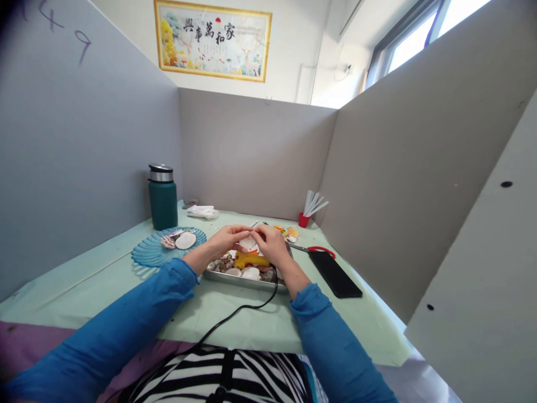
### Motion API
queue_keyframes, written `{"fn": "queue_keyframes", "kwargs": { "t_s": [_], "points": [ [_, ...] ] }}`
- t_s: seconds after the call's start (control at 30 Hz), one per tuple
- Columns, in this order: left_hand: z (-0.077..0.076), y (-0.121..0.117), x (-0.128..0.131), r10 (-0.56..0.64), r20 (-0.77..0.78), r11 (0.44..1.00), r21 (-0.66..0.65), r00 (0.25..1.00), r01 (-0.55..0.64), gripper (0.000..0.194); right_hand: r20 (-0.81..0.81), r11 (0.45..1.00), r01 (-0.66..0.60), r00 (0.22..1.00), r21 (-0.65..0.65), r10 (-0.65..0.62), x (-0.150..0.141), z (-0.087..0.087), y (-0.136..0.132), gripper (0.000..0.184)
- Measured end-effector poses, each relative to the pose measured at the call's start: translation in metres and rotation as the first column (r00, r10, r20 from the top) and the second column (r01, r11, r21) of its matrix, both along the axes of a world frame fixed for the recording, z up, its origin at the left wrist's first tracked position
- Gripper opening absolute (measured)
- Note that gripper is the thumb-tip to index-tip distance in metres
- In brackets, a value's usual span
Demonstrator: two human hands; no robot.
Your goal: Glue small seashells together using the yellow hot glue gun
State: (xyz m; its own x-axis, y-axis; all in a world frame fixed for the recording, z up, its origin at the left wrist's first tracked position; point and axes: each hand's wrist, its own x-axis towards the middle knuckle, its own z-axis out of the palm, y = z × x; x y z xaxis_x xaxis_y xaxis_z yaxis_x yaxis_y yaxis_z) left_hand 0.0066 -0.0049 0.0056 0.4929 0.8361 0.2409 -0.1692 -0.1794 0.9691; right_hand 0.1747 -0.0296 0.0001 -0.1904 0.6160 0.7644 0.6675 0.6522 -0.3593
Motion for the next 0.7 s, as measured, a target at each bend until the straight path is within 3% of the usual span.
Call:
{"fn": "queue_keyframes", "kwargs": {
  "t_s": [0.7],
  "points": [
    [0.0071,-0.0097,0.0006,-0.026,0.015,0.998,-0.064,1.0,0.027,0.023,-0.027,0.999,-0.037,0.999,-0.028,0.036,-0.0015,0.0006,-0.0014,0.026]
  ]
}}
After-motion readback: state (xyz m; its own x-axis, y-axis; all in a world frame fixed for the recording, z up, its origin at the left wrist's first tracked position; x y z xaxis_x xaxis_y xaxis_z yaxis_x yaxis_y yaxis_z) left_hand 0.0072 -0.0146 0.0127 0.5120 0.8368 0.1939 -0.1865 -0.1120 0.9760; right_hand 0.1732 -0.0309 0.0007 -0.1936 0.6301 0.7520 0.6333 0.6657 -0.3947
